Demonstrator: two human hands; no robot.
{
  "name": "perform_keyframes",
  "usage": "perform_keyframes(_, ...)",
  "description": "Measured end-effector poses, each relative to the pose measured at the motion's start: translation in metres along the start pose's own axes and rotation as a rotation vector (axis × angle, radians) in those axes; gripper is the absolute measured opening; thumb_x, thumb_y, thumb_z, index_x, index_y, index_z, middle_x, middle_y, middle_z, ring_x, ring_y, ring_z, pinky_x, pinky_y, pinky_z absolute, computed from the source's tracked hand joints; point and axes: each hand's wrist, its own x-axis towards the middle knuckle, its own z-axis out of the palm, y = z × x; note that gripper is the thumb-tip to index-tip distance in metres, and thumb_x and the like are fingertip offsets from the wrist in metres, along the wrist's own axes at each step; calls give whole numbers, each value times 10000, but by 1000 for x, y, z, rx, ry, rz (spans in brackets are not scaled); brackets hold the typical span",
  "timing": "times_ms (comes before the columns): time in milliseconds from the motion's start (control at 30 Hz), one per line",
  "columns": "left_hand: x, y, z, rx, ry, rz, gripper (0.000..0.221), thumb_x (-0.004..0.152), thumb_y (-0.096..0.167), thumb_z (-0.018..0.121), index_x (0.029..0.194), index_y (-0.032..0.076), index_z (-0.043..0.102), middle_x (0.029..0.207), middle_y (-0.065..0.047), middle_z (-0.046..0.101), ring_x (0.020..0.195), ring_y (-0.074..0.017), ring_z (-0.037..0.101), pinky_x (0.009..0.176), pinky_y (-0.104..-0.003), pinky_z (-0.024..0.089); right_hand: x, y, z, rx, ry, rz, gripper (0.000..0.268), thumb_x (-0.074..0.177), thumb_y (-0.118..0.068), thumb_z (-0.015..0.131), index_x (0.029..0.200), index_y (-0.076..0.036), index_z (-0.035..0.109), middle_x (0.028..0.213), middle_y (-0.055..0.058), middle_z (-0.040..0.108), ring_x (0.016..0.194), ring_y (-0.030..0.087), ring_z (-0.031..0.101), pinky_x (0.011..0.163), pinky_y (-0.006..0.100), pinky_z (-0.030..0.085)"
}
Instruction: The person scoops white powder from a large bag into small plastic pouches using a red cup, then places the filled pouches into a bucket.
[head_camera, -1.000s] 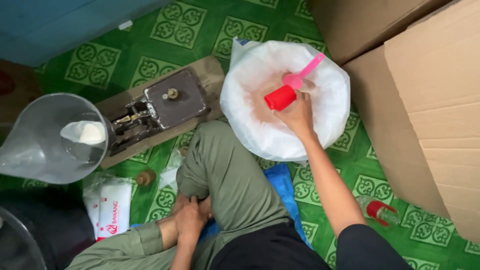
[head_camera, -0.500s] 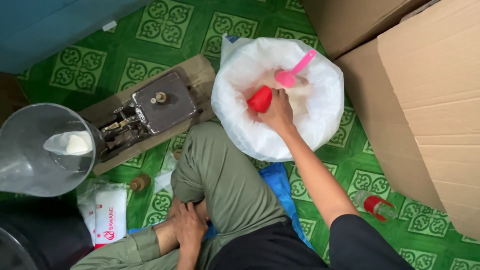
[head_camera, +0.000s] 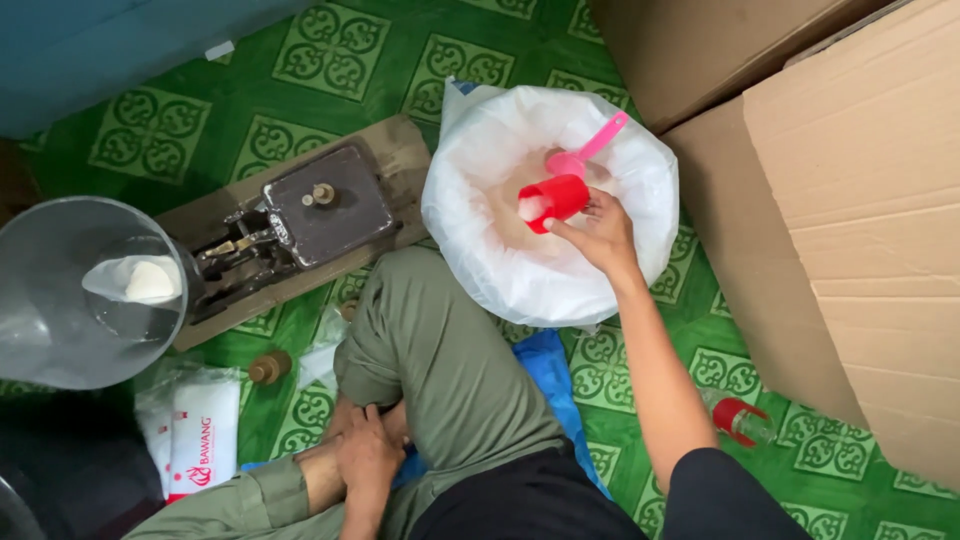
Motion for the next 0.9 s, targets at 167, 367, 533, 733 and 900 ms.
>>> perform_keyframes(167, -1, -6, 13, -16, 38, 15, 668, 599, 414, 788, 1115, 93, 511, 1012, -127, 567, 721, -336, 627, 703, -427, 519, -15, -44, -13, -20, -26, 32, 703, 641, -208, 862, 1227, 56, 575, 1059, 148, 658, 951, 216, 633, 845, 321, 537)
perform_keyframes(367, -2, -3, 9, -62, 10, -29, 654, 607, 381, 802, 1127, 93, 527, 1072, -119, 550, 867, -321, 629, 718, -414, 549, -27, -94, -9, 7, -68, -12, 680, 653, -187, 836, 1232, 54, 573, 1062, 146, 659, 962, 216, 637, 870, 325, 532)
perform_keyframes(533, -6, -1, 18, -60, 97, -61, 536, 597, 288, 798, 1036, 114, 543, 1038, -118, 575, 839, -306, 637, 656, -396, 558, -37, -126, 8, 20, -93, -69, 640, 658, -152, 824, 1218, 43, 583, 1070, 150, 656, 976, 236, 635, 867, 344, 546)
perform_keyframes(733, -10, 3, 14, 7, 217, -31, 500, 639, 233, 703, 1093, 68, 574, 955, -139, 585, 749, -286, 619, 643, -367, 524, -48, -167, 41, 36, -172, -130, 651, 653, -145, 821, 1229, 38, 579, 1088, 142, 655, 975, 224, 640, 889, 341, 531)
perform_keyframes(900, -7, 4, 9, 27, 207, -49, 468, 622, 326, 756, 980, 80, 580, 950, -133, 576, 807, -270, 595, 712, -359, 505, -56, -195, 73, 34, -235, -188, 693, 667, -164, 813, 1266, 64, 547, 1093, 166, 644, 990, 224, 632, 920, 341, 509)
